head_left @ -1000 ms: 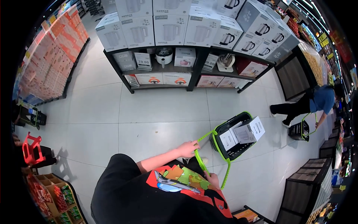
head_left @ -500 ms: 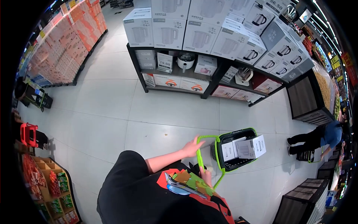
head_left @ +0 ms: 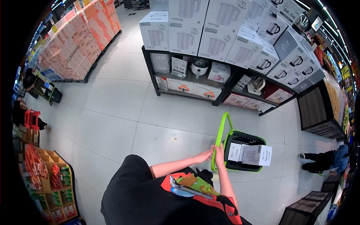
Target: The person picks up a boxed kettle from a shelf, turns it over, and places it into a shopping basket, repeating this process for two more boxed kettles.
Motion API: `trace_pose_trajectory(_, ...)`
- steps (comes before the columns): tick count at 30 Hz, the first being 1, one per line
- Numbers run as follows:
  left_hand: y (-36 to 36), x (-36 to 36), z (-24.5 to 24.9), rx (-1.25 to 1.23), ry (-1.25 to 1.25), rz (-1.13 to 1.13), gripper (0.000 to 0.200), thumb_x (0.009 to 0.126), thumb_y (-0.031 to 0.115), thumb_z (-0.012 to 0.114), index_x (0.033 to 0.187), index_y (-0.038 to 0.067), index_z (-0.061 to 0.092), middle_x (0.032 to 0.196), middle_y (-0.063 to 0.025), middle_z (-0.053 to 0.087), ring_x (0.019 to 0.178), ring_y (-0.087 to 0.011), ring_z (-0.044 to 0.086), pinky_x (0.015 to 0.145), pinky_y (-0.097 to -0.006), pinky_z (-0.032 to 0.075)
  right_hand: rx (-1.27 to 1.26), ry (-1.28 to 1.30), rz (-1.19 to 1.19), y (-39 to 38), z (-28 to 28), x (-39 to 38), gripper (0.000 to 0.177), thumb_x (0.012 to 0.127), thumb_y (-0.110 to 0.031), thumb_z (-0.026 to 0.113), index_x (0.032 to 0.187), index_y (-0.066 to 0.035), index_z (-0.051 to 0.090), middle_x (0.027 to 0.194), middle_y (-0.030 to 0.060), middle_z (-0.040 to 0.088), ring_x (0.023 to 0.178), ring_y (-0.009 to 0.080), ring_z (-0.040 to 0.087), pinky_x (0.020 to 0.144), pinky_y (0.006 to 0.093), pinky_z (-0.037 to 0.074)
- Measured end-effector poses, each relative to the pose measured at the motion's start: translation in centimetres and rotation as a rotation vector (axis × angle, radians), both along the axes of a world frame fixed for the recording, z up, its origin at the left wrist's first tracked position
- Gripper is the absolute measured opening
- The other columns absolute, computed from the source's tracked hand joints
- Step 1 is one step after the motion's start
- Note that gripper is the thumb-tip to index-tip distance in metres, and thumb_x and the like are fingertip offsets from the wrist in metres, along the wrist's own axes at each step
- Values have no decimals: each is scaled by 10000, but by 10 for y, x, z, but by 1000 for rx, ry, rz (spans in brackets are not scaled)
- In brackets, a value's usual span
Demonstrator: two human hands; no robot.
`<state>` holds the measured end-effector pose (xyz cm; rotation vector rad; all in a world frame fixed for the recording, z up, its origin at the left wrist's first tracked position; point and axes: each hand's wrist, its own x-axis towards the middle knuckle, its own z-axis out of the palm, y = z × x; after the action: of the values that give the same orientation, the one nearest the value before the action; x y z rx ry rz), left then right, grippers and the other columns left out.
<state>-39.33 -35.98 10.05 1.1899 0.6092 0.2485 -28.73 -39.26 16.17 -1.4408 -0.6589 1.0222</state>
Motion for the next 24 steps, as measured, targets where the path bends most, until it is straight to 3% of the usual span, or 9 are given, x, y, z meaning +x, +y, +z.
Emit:
trace_pose_trajectory(1, 1, -2, 18, 8, -10, 0, 475, 878, 354, 324, 1231, 37, 340, 981, -41, 525, 844, -137, 527, 705, -240, 422, -24, 3, 66, 2, -2, 2, 296, 832, -146, 435, 1106, -36, 453, 890, 64, 537, 666, 119, 476, 575, 240, 400)
trace_pose_trajectory(3, 3, -10, 36, 34, -37, -3, 459, 871, 376, 340, 1198, 56, 373, 929, -28, 535, 802, -111, 531, 640, -219, 418, -53, -78, 126, 0, -14, -5, 341, 835, -153, 441, 1155, -37, 443, 946, 78, 540, 731, 125, 484, 649, 254, 406)
trace_pose_trajectory(5, 11, -16, 30, -146, 33, 114, 431, 861, 384, 377, 1152, 66, 398, 875, -35, 551, 731, -104, 543, 560, -226, 405, -18, -195, 180, -3, -34, -7, 379, 842, -161, 444, 1206, -55, 443, 1049, 104, 529, 839, 130, 494, 726, 256, 415)
trace_pose_trajectory(7, 24, -23, -1, -368, 90, 234, 375, 825, 411, 440, 1028, 96, 442, 748, -18, 551, 649, -82, 551, 460, -213, 356, -31, -325, 241, -11, -28, -12, 323, 844, -173, 452, 1140, -52, 501, 1026, 113, 535, 873, 172, 508, 775, 268, 404)
trace_pose_trajectory(8, 30, -31, -15, -488, 70, 301, 342, 806, 396, 482, 946, 85, 456, 708, -30, 542, 632, -103, 552, 491, -224, 391, -31, -423, 270, -16, -26, -14, 312, 843, -177, 455, 1122, -50, 514, 1012, 113, 537, 870, 186, 511, 779, 273, 401)
trace_pose_trajectory(9, 32, -36, -13, -602, 58, 387, 321, 790, 369, 514, 889, 69, 461, 668, -32, 517, 613, -128, 543, 521, -245, 423, -142, -395, 275, -24, -13, -18, 276, 849, -168, 450, 1061, -18, 545, 1040, 127, 536, 1007, 219, 492, 875, 283, 359)
trace_pose_trajectory(17, 47, -58, -45, -679, 47, 514, 262, 774, 325, 533, 746, 77, 455, 598, -41, 460, 561, -170, 493, 546, -288, 434, -433, -513, 259, -131, -125, 27, 294, 821, -214, 491, 985, 15, 575, 913, 149, 605, 874, 243, 565, 770, 302, 421)
trace_pose_trajectory(21, 64, -52, -26, -620, -3, 553, 220, 792, 297, 510, 746, 96, 435, 622, -29, 445, 576, -157, 460, 557, -297, 409, -626, -452, 149, -177, -115, 52, 330, 812, -283, 492, 938, 7, 586, 923, 169, 599, 911, 281, 557, 796, 330, 417)
trace_pose_trajectory(24, 79, -45, -26, -578, -11, 556, 248, 796, 310, 504, 734, 79, 440, 576, -38, 442, 538, -170, 454, 539, -292, 409, -638, -389, 75, -213, -153, 74, 312, 796, -279, 499, 858, 8, 601, 766, 103, 615, 711, 182, 580, 654, 293, 453)
